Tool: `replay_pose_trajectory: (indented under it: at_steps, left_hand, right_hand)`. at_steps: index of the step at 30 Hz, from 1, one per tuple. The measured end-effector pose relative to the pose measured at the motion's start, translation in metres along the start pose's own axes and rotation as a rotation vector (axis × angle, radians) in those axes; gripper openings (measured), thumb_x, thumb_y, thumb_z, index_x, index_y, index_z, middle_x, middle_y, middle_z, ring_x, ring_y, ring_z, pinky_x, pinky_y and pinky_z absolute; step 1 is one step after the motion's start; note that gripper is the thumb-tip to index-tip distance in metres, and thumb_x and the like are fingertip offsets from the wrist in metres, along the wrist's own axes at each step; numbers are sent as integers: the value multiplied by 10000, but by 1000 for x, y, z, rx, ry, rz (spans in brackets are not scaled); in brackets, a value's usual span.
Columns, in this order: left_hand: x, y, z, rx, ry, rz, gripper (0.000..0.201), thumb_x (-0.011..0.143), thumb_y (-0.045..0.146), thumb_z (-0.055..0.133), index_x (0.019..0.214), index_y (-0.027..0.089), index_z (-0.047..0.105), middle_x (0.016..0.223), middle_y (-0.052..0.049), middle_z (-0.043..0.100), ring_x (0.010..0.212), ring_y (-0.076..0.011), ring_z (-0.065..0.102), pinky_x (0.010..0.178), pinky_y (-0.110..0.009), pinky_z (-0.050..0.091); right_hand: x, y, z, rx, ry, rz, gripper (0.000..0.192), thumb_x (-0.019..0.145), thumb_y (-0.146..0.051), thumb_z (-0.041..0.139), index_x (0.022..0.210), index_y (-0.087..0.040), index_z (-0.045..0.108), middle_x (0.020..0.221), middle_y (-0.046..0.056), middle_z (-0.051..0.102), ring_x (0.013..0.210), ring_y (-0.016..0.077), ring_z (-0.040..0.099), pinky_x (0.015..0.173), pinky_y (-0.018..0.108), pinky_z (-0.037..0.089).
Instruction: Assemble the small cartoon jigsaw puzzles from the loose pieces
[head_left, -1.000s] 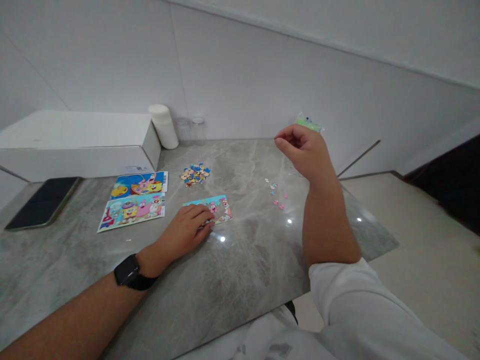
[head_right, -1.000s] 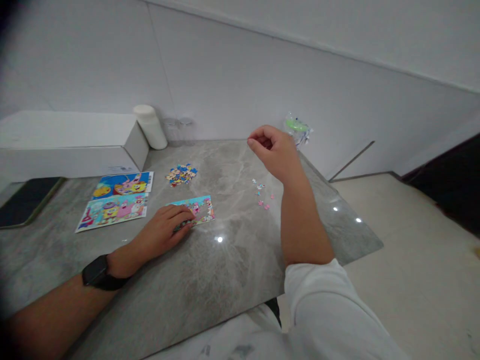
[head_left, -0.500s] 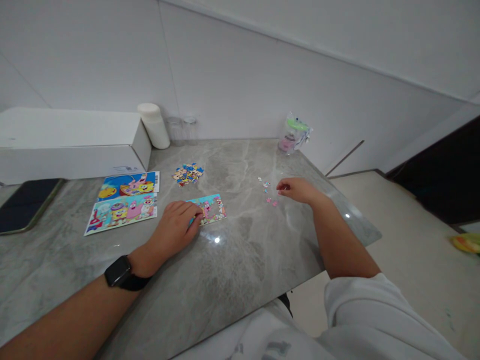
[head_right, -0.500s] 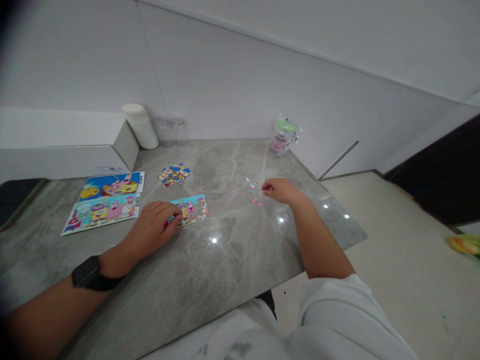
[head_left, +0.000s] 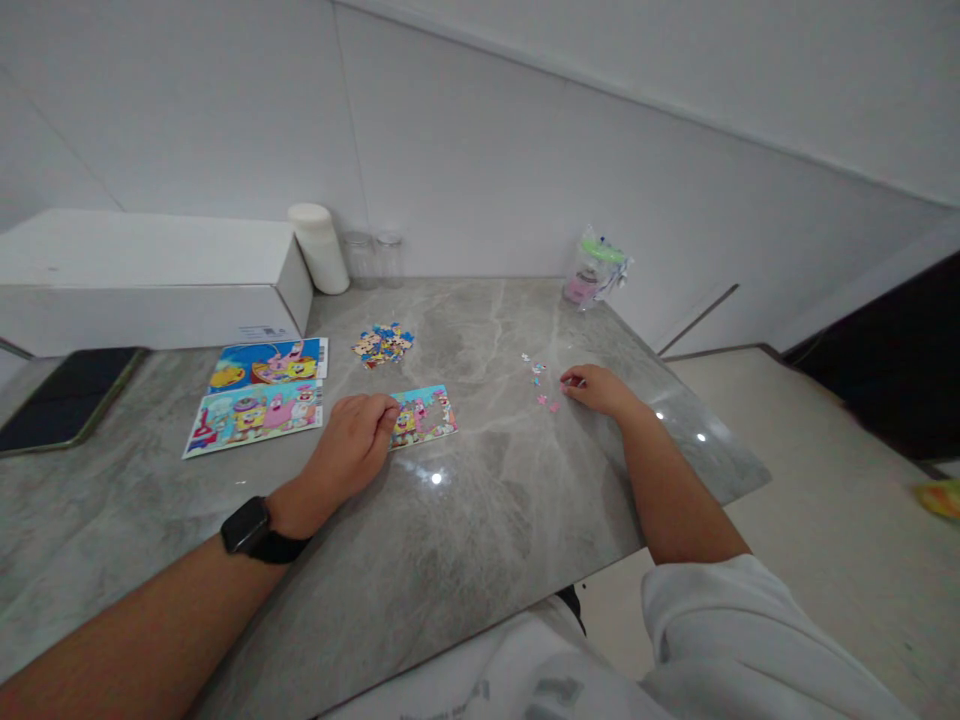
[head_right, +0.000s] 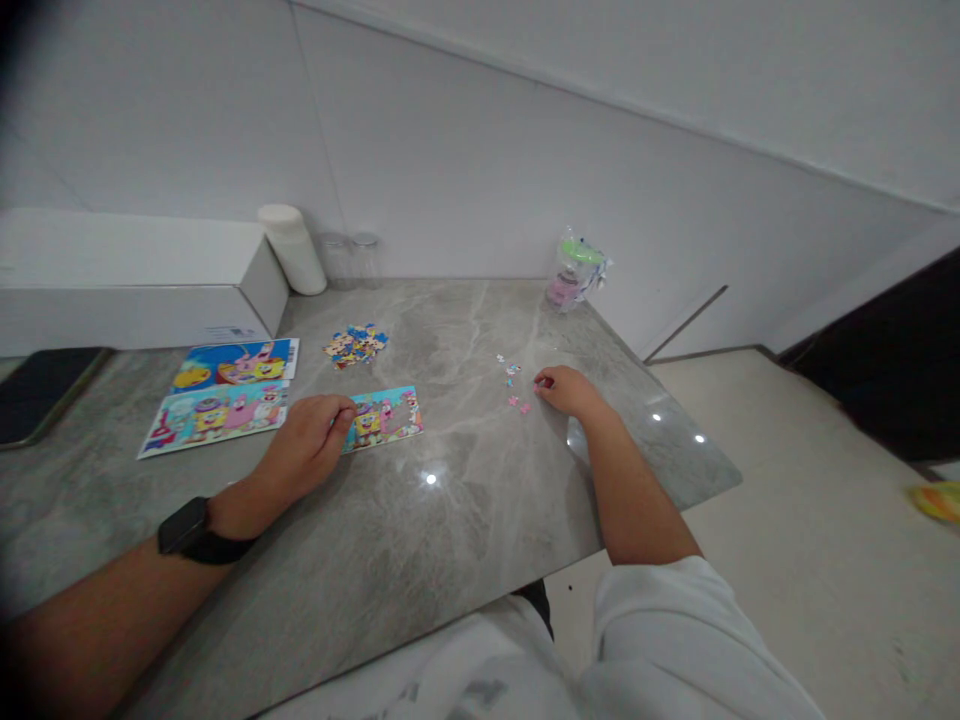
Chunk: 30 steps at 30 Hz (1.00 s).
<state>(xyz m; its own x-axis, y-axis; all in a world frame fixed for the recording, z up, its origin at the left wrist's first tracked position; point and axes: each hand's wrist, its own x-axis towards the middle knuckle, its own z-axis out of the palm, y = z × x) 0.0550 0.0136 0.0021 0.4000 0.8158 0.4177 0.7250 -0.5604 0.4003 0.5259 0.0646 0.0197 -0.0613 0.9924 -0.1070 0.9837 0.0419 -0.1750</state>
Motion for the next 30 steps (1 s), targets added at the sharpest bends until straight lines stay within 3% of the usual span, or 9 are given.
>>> replay_pose_trajectory:
  at_steps: [6, 12, 18, 22, 26, 30]
  left_hand:
    - [-1, 1, 0, -55, 82, -56, 300, 1073, 392, 384, 1149, 197, 599, 1036, -98, 705, 993, -270, 652, 946, -452, 505]
    - [-2, 1, 0, -103, 119, -28, 389, 1075, 366, 393, 1396, 190, 523, 1066, -88, 696, 1026, -259, 651, 1011, -466, 489]
    - [0, -2, 0, -152, 163, -37, 425, 1087, 366, 385, 1450, 169, 483, 1059, -77, 687, 986, -235, 638, 989, -443, 488]
    - [0, -4, -1, -178, 180, -38, 431, 1091, 379, 397, 1445, 155, 497, 1044, -75, 685, 987, -232, 633, 978, -434, 483]
    - [0, -2, -3, -190, 201, -40, 420, 1092, 369, 400, 1433, 153, 519, 1028, -70, 684, 957, -227, 627, 956, -426, 480]
    - [0, -2, -2, -226, 221, -64, 399, 1098, 359, 411, 1437, 178, 516, 1026, -60, 678, 952, -214, 623, 961, -418, 484]
  right_hand:
    - [4, 2, -1, 36, -25, -6, 237, 917, -282, 689, 1122, -211, 787, 1040, 87, 796, 877, 196, 702, 807, 306, 516]
    - [8, 2, -5, 96, -69, -40, 205, 895, -261, 697, 1076, -201, 773, 1017, 86, 787, 866, 192, 695, 806, 301, 525]
    - [18, 1, -5, 135, -122, -1, 107, 819, -214, 728, 923, -190, 723, 968, 86, 782, 843, 192, 693, 761, 290, 518]
    - [24, -6, -7, 119, -73, 26, 79, 793, -218, 719, 864, -191, 697, 896, 77, 762, 825, 194, 680, 747, 286, 511]
    - [32, -24, -21, 277, -4, -63, 159, 811, -255, 684, 954, -196, 720, 884, 62, 746, 812, 187, 663, 746, 289, 505]
    - [41, -74, -42, 536, 29, -272, 252, 813, -431, 720, 940, -214, 739, 784, 24, 699, 729, 181, 618, 675, 305, 474]
